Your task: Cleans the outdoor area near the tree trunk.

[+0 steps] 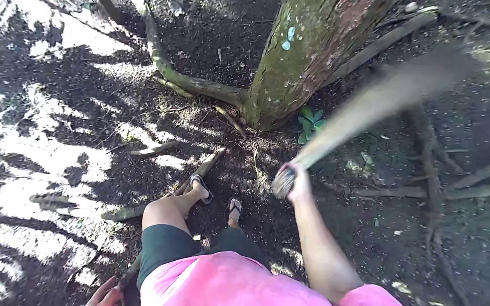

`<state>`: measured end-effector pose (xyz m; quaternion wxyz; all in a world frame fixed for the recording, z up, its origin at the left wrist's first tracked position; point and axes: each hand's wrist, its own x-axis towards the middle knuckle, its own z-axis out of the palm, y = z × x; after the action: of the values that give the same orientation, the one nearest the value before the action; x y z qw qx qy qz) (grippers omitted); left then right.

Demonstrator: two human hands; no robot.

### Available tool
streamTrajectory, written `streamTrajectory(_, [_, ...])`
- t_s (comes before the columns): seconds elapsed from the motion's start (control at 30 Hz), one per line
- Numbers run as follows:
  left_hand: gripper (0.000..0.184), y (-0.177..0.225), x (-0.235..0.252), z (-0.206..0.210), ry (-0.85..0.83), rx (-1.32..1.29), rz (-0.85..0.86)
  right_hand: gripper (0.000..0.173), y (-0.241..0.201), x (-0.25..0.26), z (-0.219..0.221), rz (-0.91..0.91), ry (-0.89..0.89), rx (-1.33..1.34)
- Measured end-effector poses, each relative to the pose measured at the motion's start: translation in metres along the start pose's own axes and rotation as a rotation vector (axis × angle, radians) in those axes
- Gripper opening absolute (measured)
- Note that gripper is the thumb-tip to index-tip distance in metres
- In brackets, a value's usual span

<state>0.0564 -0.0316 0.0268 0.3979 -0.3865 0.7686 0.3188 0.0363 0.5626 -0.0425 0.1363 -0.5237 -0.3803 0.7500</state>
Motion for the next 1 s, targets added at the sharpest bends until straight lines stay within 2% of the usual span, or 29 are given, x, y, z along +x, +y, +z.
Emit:
streamTrajectory(0.07, [0.050, 0.014, 0.012, -0.006, -0.016, -0.012, 0.031, 0.018, 0.047, -0.006, -0.008, 0.207, -0.005, -0.124])
streamTrajectory(0.13, [0.049, 0.028, 0.033, -0.012, -0.034, -0.008, 0.060, 0.018, 0.054, -0.015, -0.033, 0.233, 0.136, -0.114])
streamTrajectory(0.27, [0.046, 0.076, 0.085, -0.025, -0.089, 0.027, 0.098, 0.016, 0.033, -0.044, -0.095, 0.258, 0.360, -0.226])
streamTrajectory(0.33, [0.045, 0.103, 0.096, -0.015, -0.099, -0.084, 0.088, 0.012, 0.014, -0.058, -0.116, 0.206, 0.400, -0.222])
streamTrajectory(0.4, [0.048, 0.118, 0.100, -0.005, -0.132, -0.189, 0.112, 0.021, -0.004, -0.067, -0.123, 0.104, 0.387, -0.134])
streamTrajectory(0.47, [0.050, 0.121, 0.103, 0.006, -0.179, -0.217, 0.130, 0.033, -0.027, -0.063, -0.118, -0.047, 0.363, -0.031])
streamTrajectory(0.57, [0.052, 0.105, 0.098, 0.007, -0.190, -0.249, 0.087, 0.043, -0.062, -0.045, -0.103, -0.318, 0.271, 0.155])
streamTrajectory(0.67, [0.051, 0.085, 0.089, 0.002, -0.137, -0.295, 0.012, 0.045, -0.099, -0.011, -0.054, -0.552, 0.161, 0.450])
streamTrajectory(0.73, [0.052, 0.069, 0.089, -0.001, -0.135, -0.321, -0.009, 0.045, -0.111, 0.012, -0.007, -0.608, 0.103, 0.555])
streamTrajectory(0.8, [0.052, 0.053, 0.094, 0.001, -0.126, -0.370, -0.002, 0.046, -0.090, 0.027, 0.043, -0.495, 0.040, 0.542])
streamTrajectory(0.83, [0.052, 0.046, 0.091, 0.003, -0.117, -0.386, -0.005, 0.046, -0.061, 0.026, 0.058, -0.367, 0.007, 0.458])
streamTrajectory(0.87, [0.052, 0.047, 0.090, 0.004, -0.114, -0.383, 0.003, 0.038, -0.023, 0.022, 0.064, -0.216, -0.029, 0.325])
streamTrajectory(0.93, [0.053, 0.063, 0.098, 0.002, -0.121, -0.340, 0.026, 0.020, 0.043, 0.023, 0.061, 0.059, -0.023, 0.028])
streamTrajectory(0.97, [0.052, 0.062, 0.098, 0.002, -0.110, -0.297, 0.021, 0.018, 0.063, 0.020, 0.039, 0.160, 0.020, -0.103])
streamTrajectory(1.0, [0.052, 0.066, 0.096, -0.003, -0.103, -0.234, 0.021, 0.024, 0.073, 0.011, 0.012, 0.219, 0.088, -0.194])
